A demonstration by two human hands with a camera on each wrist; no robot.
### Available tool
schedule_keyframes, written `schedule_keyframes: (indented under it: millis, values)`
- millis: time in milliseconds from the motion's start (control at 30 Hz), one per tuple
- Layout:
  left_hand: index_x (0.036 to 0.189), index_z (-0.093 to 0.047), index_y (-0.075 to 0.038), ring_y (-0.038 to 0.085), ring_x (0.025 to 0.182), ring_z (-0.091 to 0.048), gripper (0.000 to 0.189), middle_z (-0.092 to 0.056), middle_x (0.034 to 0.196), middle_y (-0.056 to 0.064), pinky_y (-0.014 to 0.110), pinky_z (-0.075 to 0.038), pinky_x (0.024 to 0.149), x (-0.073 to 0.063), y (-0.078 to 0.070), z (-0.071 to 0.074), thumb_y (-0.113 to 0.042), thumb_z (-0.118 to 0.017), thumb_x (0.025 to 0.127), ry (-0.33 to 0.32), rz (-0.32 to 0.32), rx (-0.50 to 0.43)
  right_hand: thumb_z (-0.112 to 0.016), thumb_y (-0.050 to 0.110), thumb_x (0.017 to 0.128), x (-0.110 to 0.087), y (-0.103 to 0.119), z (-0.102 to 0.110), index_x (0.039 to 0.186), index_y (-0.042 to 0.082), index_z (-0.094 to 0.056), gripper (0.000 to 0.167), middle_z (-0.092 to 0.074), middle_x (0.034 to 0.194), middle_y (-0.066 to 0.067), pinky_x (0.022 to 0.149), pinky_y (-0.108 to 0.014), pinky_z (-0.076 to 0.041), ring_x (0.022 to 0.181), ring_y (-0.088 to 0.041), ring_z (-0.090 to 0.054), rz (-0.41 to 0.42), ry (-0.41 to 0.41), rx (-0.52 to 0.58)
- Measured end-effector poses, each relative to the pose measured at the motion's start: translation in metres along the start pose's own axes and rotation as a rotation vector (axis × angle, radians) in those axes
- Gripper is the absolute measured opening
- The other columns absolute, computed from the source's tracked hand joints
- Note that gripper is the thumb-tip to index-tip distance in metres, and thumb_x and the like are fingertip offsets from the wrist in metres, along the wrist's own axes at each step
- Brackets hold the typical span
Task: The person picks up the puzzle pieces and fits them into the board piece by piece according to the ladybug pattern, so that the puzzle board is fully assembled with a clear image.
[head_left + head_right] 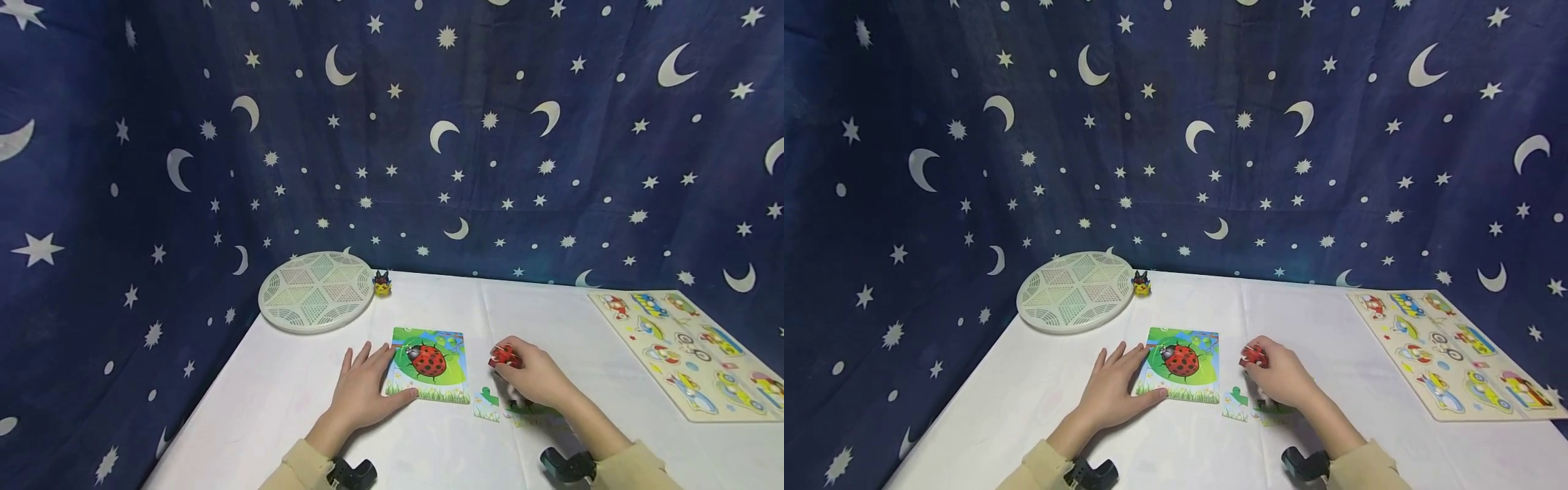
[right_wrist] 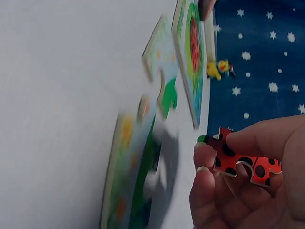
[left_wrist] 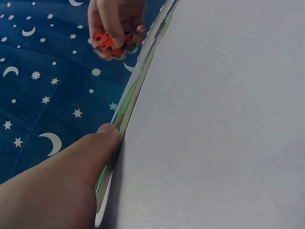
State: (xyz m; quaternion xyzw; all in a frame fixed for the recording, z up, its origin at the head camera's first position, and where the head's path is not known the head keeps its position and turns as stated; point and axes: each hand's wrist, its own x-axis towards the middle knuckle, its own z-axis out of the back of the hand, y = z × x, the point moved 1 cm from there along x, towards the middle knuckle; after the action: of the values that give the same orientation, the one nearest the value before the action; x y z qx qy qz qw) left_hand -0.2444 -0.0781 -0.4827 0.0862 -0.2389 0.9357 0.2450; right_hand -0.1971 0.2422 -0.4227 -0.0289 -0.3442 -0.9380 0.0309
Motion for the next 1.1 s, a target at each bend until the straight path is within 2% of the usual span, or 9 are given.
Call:
schedule_keyframes:
  millis: [233, 367, 467, 600, 667, 900, 1100]
  values:
    - [0.151, -0.054, -0.017, 0.040, 0.147, -0.034, 0.092, -0.053, 0.151, 0.005, 0.064, -0.011, 0.120, 0.001, -0.002, 0.001, -0.079, -0.061, 0.083, 0.001, -0.006, 0.002, -0.071, 0.017, 0.096, 0.008, 0.018, -0.018, 0.115, 0.006, -0.064, 0.023, -0.065, 0.089, -0.001, 0.061, -0.034, -0.049, 0.075, -0.016, -0.059, -0.011, 0.020, 0.039]
    - [0.150, -0.054, -0.017, 0.039, 0.148, -0.034, 0.092, -0.054, 0.151, 0.005, 0.064, -0.011, 0.120, 0.001, -0.002, 0.001, -0.078, -0.061, 0.083, 0.000, -0.001, 0.000, -0.070, 0.016, 0.097, 0.010, 0.026, -0.026, 0.122, 0.007, -0.066, 0.027, -0.069, 0.103, -0.004, 0.063, -0.033, -0.051, 0.078, -0.015, -0.061, -0.015, 0.023, 0.031]
    - [0.150, -0.054, -0.017, 0.039, 0.148, -0.034, 0.092, -0.053, 0.151, 0.006, 0.064, -0.011, 0.120, 0.001, -0.002, 0.001, -0.079, -0.061, 0.083, 0.001, 0.000, 0.003, -0.071, 0.013, 0.096, 0.011, 0.031, -0.031, 0.120, 0.008, -0.069, 0.024, -0.069, 0.107, -0.004, 0.065, -0.033, -0.053, 0.080, -0.014, -0.063, -0.002, 0.023, 0.042]
    - [0.151, -0.054, -0.017, 0.039, 0.148, -0.033, 0.092, -0.054, 0.151, 0.006, 0.064, -0.010, 0.120, 0.001, -0.001, 0.001, -0.078, -0.061, 0.083, 0.008, 0.006, 0.001, -0.071, 0.011, 0.096, 0.014, 0.034, -0.037, 0.105, 0.014, -0.071, 0.009, -0.069, 0.098, 0.001, 0.062, -0.032, -0.053, 0.078, -0.012, -0.065, 0.018, 0.037, 0.082]
    - [0.151, -0.054, -0.017, 0.039, 0.148, -0.034, 0.092, -0.054, 0.151, 0.006, 0.064, -0.009, 0.121, 0.001, -0.001, 0.002, -0.078, -0.061, 0.083, 0.007, 0.007, -0.001, -0.071, 0.012, 0.096, 0.016, 0.035, -0.040, 0.102, 0.016, -0.072, 0.007, -0.070, 0.094, 0.003, 0.062, -0.032, -0.053, 0.076, -0.011, -0.065, 0.022, 0.036, 0.089]
    - [0.150, -0.054, -0.017, 0.039, 0.147, -0.034, 0.091, -0.054, 0.151, 0.006, 0.064, -0.010, 0.120, 0.001, -0.001, 0.001, -0.077, -0.062, 0.083, 0.003, 0.003, -0.008, -0.076, 0.011, 0.092, 0.016, 0.035, -0.048, 0.114, 0.008, -0.068, 0.024, -0.066, 0.086, 0.003, 0.060, -0.030, -0.051, 0.071, -0.012, -0.062, 0.027, -0.024, 0.111]
    - [0.150, -0.055, -0.016, 0.040, 0.147, -0.034, 0.090, -0.054, 0.150, 0.006, 0.065, -0.011, 0.120, 0.000, -0.001, 0.001, -0.076, -0.063, 0.083, -0.001, 0.001, -0.009, -0.078, 0.011, 0.090, 0.017, 0.036, -0.055, 0.113, 0.006, -0.066, 0.027, -0.064, 0.081, 0.004, 0.055, -0.030, -0.048, 0.065, -0.014, -0.057, 0.016, -0.042, 0.148]
